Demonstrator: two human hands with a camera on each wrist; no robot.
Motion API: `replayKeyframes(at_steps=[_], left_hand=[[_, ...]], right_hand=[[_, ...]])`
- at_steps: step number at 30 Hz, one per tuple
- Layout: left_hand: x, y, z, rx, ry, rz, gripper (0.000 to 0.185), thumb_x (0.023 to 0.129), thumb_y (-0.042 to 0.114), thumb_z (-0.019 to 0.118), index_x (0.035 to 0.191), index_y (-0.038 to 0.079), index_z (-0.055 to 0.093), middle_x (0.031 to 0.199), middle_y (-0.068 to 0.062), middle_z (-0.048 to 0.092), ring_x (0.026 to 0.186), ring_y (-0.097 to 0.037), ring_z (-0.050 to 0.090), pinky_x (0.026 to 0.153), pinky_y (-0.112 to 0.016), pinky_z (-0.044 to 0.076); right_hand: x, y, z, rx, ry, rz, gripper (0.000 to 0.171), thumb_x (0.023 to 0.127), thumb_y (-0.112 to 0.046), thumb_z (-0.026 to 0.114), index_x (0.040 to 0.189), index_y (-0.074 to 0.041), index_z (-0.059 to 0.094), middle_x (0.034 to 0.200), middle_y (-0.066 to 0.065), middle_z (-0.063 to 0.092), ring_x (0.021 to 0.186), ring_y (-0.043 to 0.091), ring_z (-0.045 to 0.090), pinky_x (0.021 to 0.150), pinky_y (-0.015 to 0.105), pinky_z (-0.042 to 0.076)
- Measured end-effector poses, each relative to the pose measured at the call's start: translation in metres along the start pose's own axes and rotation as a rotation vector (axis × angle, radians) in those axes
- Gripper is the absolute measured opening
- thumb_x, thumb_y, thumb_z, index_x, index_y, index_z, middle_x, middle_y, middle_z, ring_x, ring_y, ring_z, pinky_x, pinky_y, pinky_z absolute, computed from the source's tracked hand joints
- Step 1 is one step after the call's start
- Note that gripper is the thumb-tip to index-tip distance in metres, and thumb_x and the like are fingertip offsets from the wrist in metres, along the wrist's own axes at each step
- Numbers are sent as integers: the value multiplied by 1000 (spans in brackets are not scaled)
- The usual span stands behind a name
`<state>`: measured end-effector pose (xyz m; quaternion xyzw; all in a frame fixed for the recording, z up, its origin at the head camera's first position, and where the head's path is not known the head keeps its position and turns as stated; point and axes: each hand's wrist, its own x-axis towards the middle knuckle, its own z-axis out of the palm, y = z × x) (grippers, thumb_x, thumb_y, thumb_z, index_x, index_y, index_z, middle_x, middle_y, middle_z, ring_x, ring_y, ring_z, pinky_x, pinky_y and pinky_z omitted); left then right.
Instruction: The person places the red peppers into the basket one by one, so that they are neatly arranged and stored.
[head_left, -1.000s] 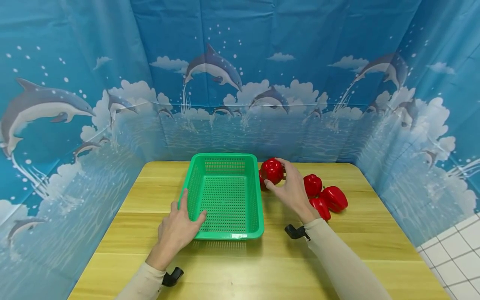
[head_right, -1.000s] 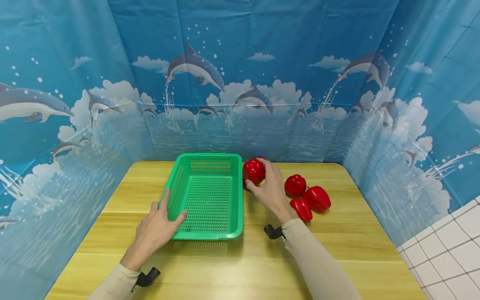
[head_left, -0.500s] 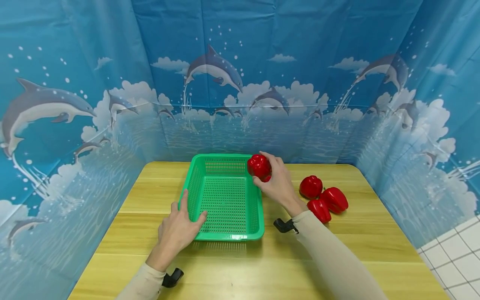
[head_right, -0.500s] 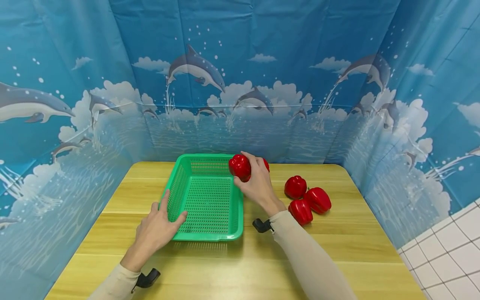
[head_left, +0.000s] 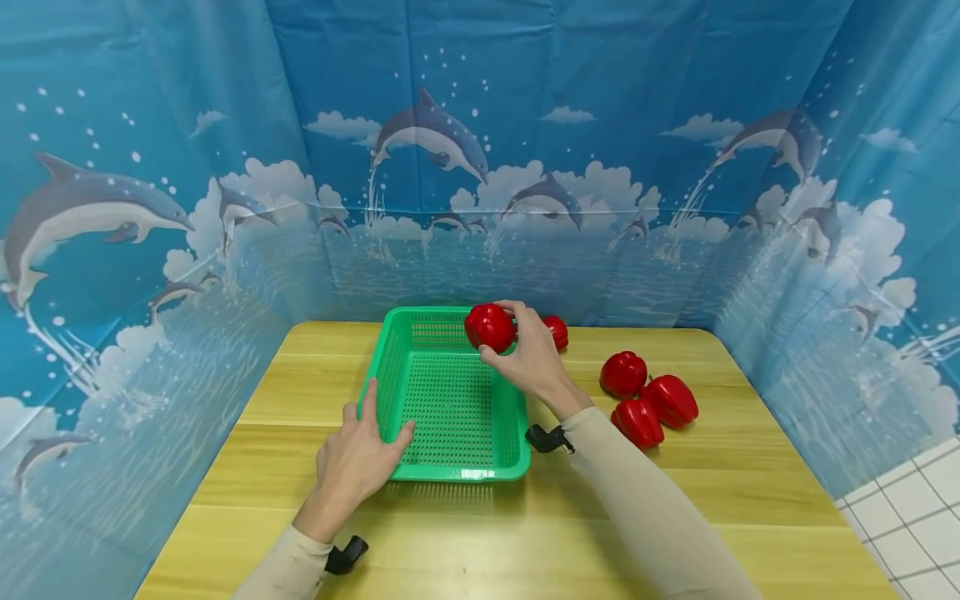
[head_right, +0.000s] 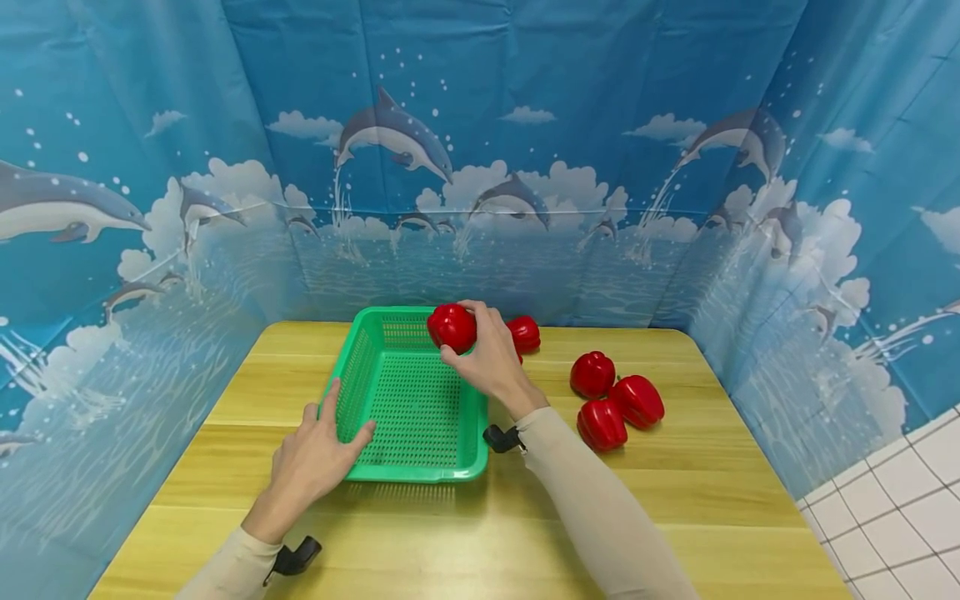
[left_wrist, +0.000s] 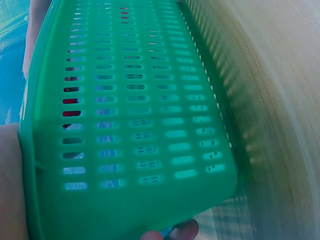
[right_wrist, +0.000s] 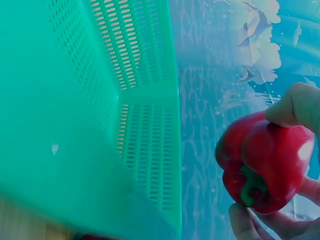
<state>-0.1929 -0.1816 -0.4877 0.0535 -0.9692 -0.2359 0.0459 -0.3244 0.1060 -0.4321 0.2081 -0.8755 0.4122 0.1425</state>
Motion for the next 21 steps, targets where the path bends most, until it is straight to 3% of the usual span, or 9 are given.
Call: replayKeyframes(at_steps=[8, 15, 21], left_hand=[[-1, 0, 0, 2, 4, 2, 109, 110, 70, 66, 190, 18, 12, 158, -36, 57, 51, -25, 48, 45, -35, 38], [0, -1, 1, 6, 1, 2, 109, 110, 71, 64, 190, 18, 13, 159, -35, 56, 51, -25, 49, 46, -36, 39], [1, -1, 1, 10, 3, -2, 109, 110, 73, 62, 190, 19, 12, 163, -35, 55, 51, -26, 50, 46, -36, 40]], right_hand=[[11, -7, 7, -4, -28, -34, 73, 102, -32, 78, 171, -19, 57, 149, 16, 70, 128, 36, 69, 98, 56, 67], [21, -14, 17, 20, -71, 0, 74, 103, -34, 76, 174, -25, 55, 150, 19, 63, 126, 38, 66, 100, 57, 67], [31, -17, 29, 56, -116, 46, 79, 101, -33, 81, 173, -18, 52, 156, 17, 62, 135, 42, 65, 103, 58, 66]])
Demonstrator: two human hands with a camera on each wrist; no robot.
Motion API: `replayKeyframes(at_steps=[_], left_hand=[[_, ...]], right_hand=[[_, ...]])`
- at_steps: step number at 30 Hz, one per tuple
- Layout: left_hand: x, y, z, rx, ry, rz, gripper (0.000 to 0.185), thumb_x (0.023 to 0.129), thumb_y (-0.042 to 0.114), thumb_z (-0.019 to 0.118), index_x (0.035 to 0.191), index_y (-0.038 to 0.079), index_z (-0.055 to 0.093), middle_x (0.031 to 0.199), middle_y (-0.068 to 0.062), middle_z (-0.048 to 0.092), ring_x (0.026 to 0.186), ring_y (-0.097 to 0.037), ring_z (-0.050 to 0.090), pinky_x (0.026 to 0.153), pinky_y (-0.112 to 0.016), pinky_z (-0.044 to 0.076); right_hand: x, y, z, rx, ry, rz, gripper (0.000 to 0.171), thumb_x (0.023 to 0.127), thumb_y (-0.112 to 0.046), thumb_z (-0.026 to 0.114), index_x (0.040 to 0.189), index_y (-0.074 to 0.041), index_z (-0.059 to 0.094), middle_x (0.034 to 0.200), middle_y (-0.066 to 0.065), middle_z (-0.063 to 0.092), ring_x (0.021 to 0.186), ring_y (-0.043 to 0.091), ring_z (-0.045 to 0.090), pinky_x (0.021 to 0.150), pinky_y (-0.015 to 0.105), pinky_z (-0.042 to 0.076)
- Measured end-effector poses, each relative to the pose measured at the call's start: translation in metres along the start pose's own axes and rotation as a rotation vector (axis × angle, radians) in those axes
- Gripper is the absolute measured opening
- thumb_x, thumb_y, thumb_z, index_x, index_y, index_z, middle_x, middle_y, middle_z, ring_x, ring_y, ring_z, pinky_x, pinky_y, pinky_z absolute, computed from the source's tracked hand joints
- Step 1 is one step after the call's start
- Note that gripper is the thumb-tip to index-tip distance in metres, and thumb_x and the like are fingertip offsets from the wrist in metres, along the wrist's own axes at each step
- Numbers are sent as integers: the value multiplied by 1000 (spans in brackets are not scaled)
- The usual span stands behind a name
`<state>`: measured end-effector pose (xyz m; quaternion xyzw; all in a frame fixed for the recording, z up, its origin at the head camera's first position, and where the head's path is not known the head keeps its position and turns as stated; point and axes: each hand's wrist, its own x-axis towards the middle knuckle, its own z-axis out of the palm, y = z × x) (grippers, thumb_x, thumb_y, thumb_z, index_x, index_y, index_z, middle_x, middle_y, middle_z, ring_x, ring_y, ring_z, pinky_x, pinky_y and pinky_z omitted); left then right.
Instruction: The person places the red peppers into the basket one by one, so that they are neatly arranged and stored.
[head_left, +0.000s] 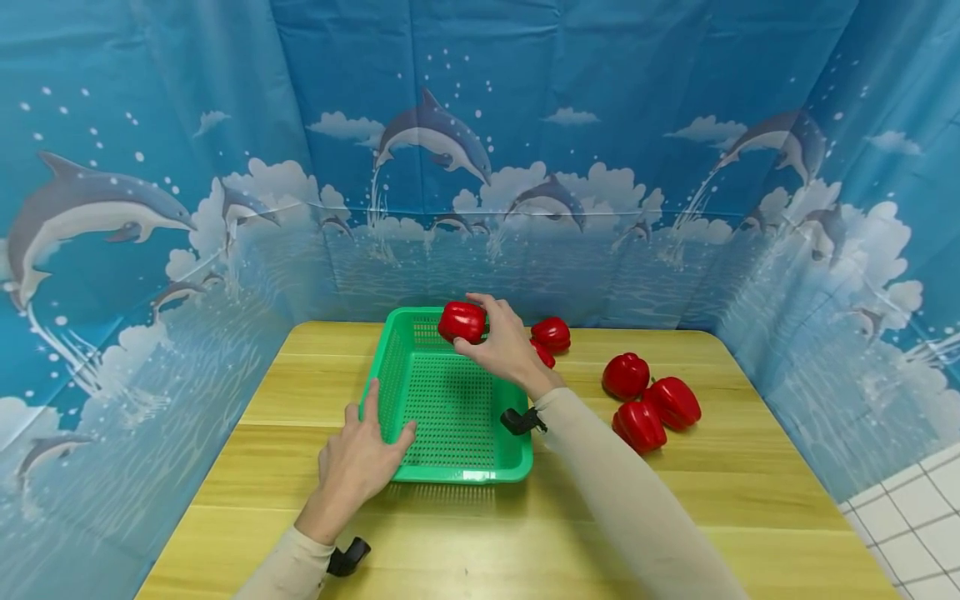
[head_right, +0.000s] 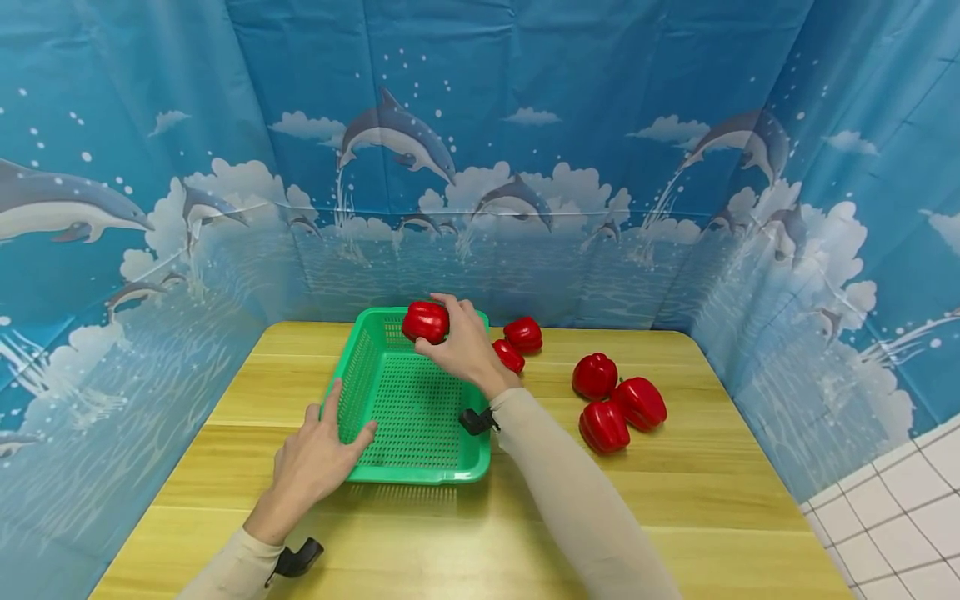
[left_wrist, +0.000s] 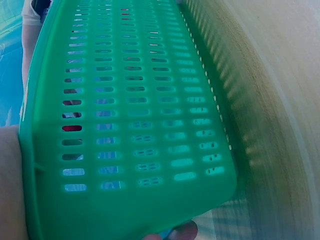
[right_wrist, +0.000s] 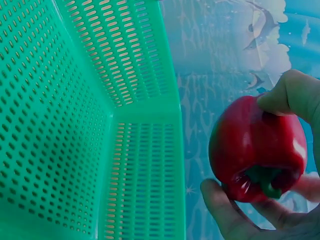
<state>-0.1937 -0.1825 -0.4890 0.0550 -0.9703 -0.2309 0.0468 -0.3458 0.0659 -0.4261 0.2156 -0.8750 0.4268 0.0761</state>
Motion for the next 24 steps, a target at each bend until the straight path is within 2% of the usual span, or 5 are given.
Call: replayKeyframes(at_steps=[5, 13, 19, 24], left_hand=[[-1, -1, 1, -10, 10, 2, 108, 110, 69, 65, 190, 18, 14, 162, -35, 56, 51, -26, 50, 46, -35, 40], [-1, 0, 0, -21, 11, -5, 108, 110, 68, 67, 190, 17, 14, 161, -36, 56, 51, -28, 51, 45, -36, 41], [0, 0, 0, -9, 14, -5, 107, 110, 69, 66, 190, 17, 15, 157, -33, 58, 51, -27, 50, 46, -35, 40], [1, 0, 1, -2, 8, -5, 108, 110, 69, 66, 190, 18, 13, 158, -33, 58, 50, -27, 50, 45, -34, 39]], right_hand=[[8, 1, 10, 18, -35, 4, 80, 102, -36, 84, 168, -7, 49, 162, 17, 62, 133, 40, 69, 105, 56, 67], [19, 0, 28, -34, -80, 20, 75, 104, -40, 87, 166, -13, 55, 150, 16, 72, 130, 36, 72, 105, 54, 68], [29, 3, 43, -84, -107, 47, 74, 103, -40, 90, 165, -14, 58, 143, 14, 75, 127, 34, 72, 103, 53, 67], [35, 5, 56, -110, -145, 86, 74, 103, -39, 92, 163, -11, 59, 144, 14, 74, 131, 35, 70, 105, 54, 66]])
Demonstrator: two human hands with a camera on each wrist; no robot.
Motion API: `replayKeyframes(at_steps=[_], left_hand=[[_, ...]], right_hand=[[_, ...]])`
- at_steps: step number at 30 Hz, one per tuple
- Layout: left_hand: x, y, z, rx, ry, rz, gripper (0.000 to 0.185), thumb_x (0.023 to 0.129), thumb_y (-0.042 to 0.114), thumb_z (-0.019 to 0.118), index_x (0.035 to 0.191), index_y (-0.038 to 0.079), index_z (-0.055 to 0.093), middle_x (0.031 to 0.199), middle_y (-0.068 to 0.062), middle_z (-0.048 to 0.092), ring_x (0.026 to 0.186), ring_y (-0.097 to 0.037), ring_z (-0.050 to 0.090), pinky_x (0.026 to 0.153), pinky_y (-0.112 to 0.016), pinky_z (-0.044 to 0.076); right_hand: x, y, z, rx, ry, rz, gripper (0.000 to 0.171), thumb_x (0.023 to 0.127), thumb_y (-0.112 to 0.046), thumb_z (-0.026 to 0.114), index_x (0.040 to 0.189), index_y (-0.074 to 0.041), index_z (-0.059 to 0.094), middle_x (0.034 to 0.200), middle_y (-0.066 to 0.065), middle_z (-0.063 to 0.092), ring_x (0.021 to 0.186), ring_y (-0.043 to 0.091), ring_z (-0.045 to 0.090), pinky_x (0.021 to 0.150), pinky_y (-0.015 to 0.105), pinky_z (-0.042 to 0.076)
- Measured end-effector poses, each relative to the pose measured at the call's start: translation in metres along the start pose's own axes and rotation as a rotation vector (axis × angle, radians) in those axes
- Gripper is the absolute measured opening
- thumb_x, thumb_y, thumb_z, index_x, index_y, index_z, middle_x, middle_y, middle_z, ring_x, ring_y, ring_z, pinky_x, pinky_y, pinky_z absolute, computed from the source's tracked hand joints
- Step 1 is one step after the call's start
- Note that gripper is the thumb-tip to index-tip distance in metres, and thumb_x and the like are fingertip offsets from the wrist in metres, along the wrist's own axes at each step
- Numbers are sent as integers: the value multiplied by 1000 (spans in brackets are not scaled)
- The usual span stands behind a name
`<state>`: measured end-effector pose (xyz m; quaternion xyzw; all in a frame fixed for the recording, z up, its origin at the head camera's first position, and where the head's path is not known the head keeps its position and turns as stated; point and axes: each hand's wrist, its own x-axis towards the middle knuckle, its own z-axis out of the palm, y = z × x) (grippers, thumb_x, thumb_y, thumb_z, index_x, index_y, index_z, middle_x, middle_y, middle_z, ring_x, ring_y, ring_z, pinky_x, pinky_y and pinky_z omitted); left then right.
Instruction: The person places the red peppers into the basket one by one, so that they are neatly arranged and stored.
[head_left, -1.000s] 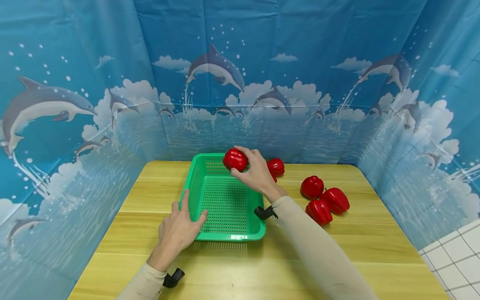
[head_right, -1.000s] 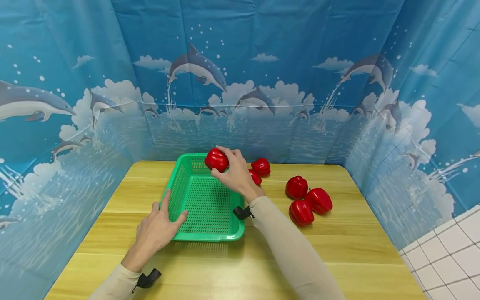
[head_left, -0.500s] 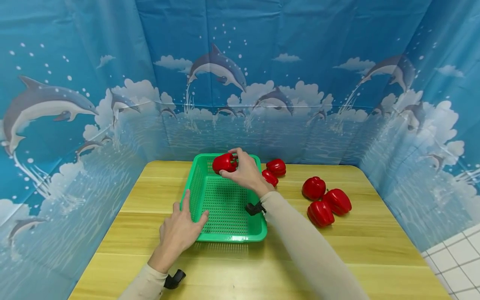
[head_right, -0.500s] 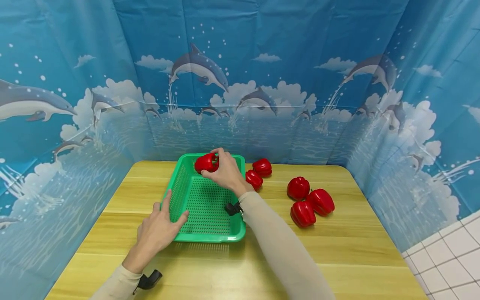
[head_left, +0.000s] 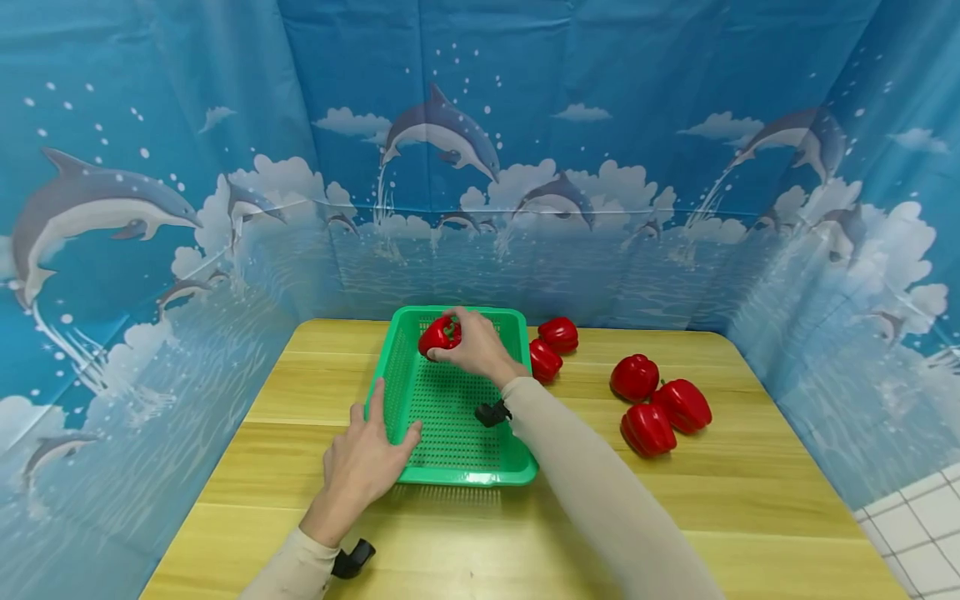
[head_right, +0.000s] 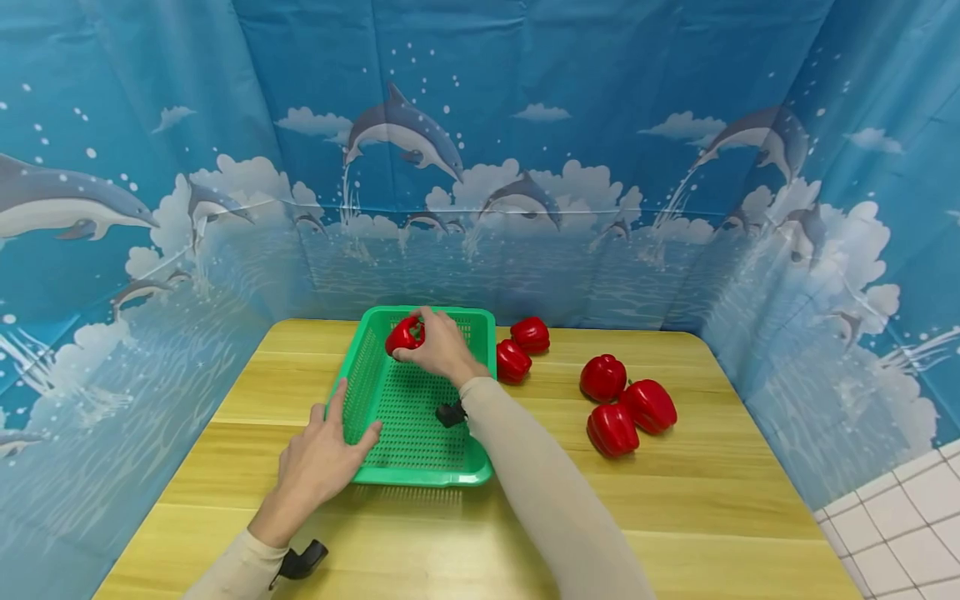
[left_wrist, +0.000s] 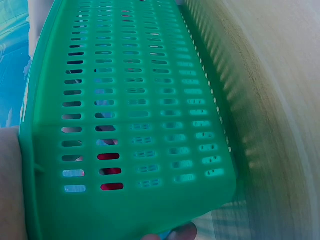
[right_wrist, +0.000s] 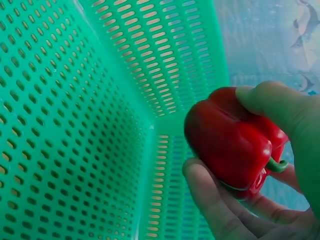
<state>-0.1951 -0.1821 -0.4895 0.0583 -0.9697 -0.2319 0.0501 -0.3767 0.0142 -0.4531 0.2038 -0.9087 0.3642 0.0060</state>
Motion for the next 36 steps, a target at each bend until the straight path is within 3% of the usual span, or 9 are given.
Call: replayKeyframes(at_steps=[7, 18, 25, 36], left_hand=[[0, 1, 0, -2, 5, -4, 108, 110, 67, 68, 190, 18, 14, 158, -33, 58, 50, -28, 49, 44, -35, 38], [1, 0, 0, -1, 10, -1, 106, 111, 66, 68, 189, 17, 15, 160, -34, 58, 51, -27, 50, 45, -35, 39], [0, 2, 1, 2, 12, -1, 107, 110, 65, 69, 189, 16, 16, 154, -33, 61, 50, -26, 50, 44, -34, 39], [0, 1, 2, -2, 17, -8, 107, 111, 67, 68, 189, 17, 16, 159, -34, 58, 51, -27, 51, 46, -36, 40]], right_hand=[[4, 1, 11, 3, -36, 60, 76, 101, -37, 95, 159, -4, 58, 149, 20, 69, 134, 38, 68, 108, 55, 65], [20, 1, 24, -90, -95, 56, 73, 102, -25, 94, 165, -9, 61, 158, 22, 64, 149, 41, 62, 118, 56, 62], [22, 3, 27, -59, -128, 34, 69, 104, -12, 91, 167, -12, 63, 158, 19, 68, 150, 40, 63, 120, 54, 61], [17, 2, 19, -18, -155, 35, 73, 105, -13, 89, 171, -14, 57, 163, 19, 65, 153, 39, 62, 121, 56, 60]])
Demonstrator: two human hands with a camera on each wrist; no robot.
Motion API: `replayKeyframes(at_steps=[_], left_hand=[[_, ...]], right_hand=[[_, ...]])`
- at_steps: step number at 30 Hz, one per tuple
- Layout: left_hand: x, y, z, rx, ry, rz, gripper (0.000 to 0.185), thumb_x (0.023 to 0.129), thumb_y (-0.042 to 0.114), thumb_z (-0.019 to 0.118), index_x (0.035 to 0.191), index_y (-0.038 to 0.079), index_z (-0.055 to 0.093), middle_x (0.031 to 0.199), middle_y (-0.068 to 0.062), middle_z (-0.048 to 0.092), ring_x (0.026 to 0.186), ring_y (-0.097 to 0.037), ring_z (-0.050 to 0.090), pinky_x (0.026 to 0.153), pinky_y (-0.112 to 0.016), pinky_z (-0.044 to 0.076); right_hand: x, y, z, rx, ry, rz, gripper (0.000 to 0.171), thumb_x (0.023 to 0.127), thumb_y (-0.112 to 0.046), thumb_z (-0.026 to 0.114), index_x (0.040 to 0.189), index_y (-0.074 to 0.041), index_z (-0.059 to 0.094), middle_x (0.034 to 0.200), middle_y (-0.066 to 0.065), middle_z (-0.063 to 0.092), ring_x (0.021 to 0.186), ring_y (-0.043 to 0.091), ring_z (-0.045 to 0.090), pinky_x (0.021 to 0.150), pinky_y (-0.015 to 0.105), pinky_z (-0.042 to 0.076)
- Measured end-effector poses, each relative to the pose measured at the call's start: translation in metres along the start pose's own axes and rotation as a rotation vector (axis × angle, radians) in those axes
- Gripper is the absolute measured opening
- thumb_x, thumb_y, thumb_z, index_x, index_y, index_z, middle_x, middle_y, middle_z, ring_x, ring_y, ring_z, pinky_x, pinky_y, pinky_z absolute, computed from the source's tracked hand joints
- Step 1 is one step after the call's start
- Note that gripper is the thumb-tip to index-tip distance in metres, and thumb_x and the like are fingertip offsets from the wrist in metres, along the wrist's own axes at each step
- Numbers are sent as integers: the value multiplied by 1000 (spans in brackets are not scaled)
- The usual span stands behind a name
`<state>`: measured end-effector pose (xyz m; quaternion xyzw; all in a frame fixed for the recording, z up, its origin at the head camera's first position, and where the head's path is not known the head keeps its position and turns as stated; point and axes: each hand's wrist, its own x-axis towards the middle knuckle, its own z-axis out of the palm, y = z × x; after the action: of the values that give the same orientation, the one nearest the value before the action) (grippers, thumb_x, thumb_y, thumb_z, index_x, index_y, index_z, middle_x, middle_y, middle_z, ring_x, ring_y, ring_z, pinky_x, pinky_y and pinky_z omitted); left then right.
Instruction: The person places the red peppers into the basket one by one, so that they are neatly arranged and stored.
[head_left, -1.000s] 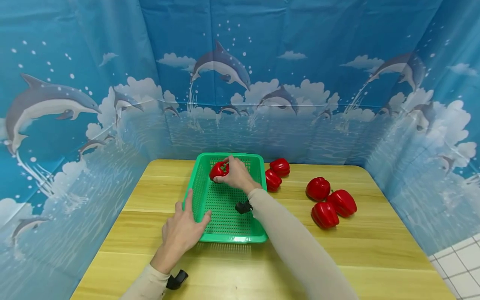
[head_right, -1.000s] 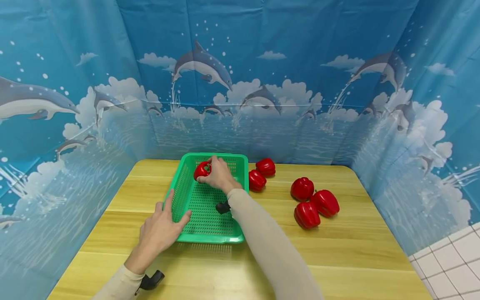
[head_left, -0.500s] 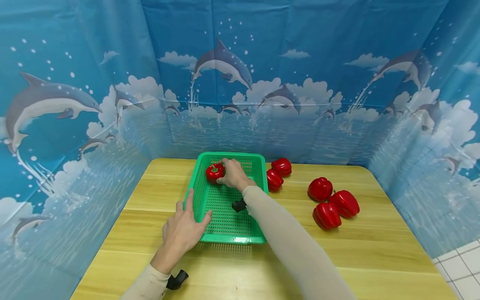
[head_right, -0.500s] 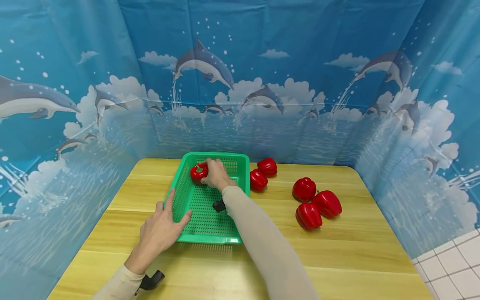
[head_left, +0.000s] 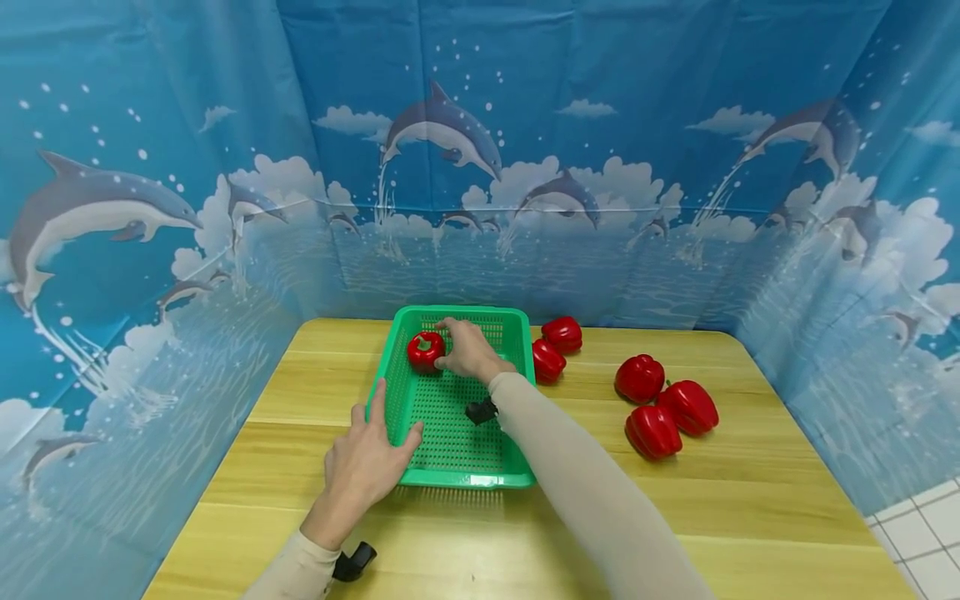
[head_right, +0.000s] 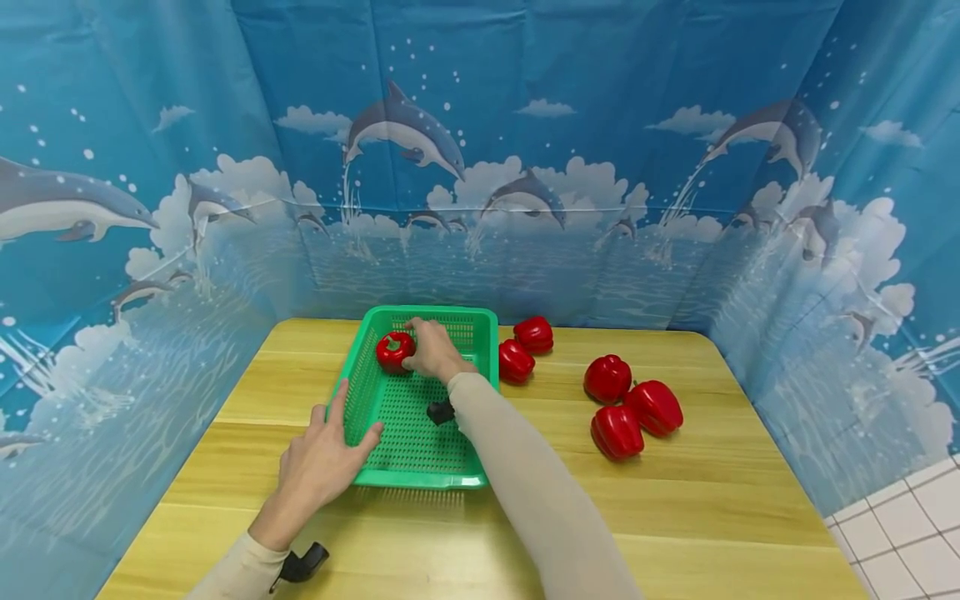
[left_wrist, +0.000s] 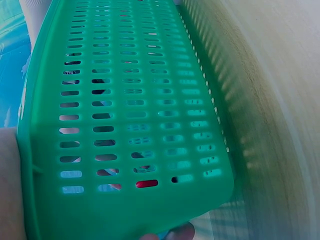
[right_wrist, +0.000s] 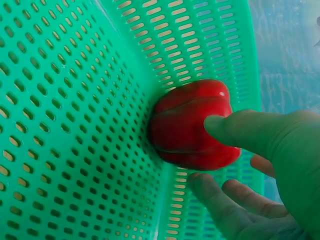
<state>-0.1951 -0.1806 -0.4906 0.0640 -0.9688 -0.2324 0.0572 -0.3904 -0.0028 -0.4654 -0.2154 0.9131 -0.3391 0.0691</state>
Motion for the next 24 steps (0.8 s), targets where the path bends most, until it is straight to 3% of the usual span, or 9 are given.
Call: replayKeyframes(at_steps=[8, 18, 24], left_hand=[[-2, 1, -1, 0, -11, 1, 106, 111, 68, 66, 189, 17, 16, 162, -34, 57, 51, -27, 51, 46, -35, 41], [-2, 1, -3, 7, -21, 5, 107, 111, 70, 63, 190, 17, 14, 163, -36, 55, 52, -26, 51, 47, -36, 40], [-1, 0, -2, 2, -37, -2, 106, 112, 70, 61, 190, 19, 11, 167, -35, 52, 53, -27, 52, 48, -36, 41]], right_hand=[[-16, -2, -14, -5, -18, -51, 66, 109, -17, 84, 170, -10, 58, 163, 21, 64, 124, 35, 76, 107, 50, 66], [-39, -8, -45, 16, 9, -142, 62, 113, -21, 80, 169, -10, 59, 166, 25, 64, 144, 42, 72, 114, 57, 64], [-55, -2, -61, 21, 58, -154, 61, 111, -19, 82, 168, -13, 60, 164, 24, 63, 139, 45, 75, 112, 56, 66]])
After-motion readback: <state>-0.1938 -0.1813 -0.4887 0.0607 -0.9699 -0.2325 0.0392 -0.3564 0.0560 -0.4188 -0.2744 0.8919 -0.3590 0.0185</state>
